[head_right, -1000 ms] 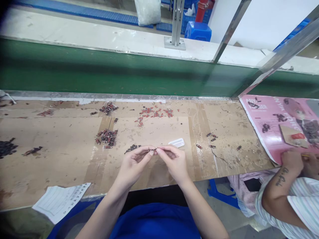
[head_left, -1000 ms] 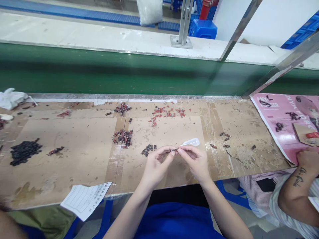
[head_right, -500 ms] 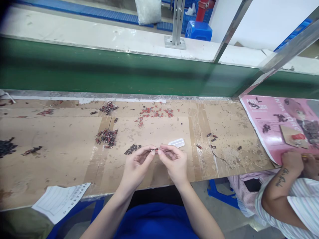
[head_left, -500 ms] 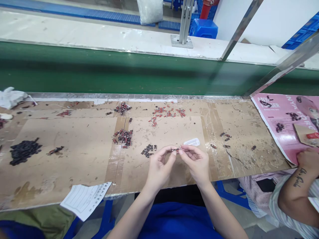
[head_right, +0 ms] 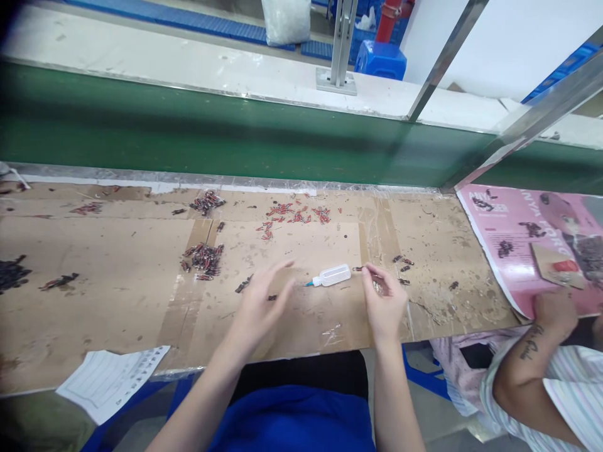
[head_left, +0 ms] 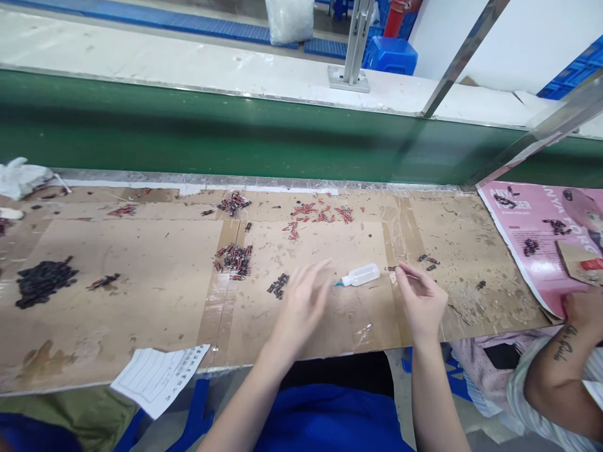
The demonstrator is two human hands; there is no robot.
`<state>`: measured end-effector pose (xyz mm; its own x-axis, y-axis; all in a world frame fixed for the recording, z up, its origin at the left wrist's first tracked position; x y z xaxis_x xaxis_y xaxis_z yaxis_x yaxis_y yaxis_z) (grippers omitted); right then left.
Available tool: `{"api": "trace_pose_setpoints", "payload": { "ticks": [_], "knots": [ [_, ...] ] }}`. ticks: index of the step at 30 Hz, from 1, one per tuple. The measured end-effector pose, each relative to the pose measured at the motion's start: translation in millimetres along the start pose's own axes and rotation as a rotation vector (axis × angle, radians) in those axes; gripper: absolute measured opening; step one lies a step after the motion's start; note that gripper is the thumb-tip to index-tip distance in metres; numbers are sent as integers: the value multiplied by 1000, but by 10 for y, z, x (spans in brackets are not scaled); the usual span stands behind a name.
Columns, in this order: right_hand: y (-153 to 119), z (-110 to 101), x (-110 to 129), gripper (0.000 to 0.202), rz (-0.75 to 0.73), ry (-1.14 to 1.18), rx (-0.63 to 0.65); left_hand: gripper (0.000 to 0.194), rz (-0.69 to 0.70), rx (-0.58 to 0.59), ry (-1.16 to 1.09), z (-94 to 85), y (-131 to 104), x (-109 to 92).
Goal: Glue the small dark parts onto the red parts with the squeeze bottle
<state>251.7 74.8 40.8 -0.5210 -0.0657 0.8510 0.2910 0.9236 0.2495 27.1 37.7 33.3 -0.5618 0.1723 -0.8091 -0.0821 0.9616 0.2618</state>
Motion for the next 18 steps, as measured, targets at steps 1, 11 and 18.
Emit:
{"api": "trace_pose_setpoints", "payload": {
  "ticks": [1, 11, 18],
  "knots": [
    [52, -44, -23, 28, -89, -123, -22, 26, -27, -29, 113, -83, -9, 74],
    [164, 326, -175, 28, -374, -372, 632, 13, -191, -91, 558, -159, -160, 355],
    [-41, 424, -62, 38, 232, 382, 397, 14, -79, -4, 316, 45, -89, 452]
  ]
}}
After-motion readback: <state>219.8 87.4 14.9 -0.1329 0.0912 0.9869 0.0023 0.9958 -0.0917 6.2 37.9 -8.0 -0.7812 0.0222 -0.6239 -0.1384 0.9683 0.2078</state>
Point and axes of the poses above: each hand's wrist, its own y-axis towards the middle knuckle, its own z-axis out of the palm, x = y × z, the point moved 3 cm from there along y, towards the middle knuckle, and after that the axes turned 3 degrees about z, right-handed, at the moved point
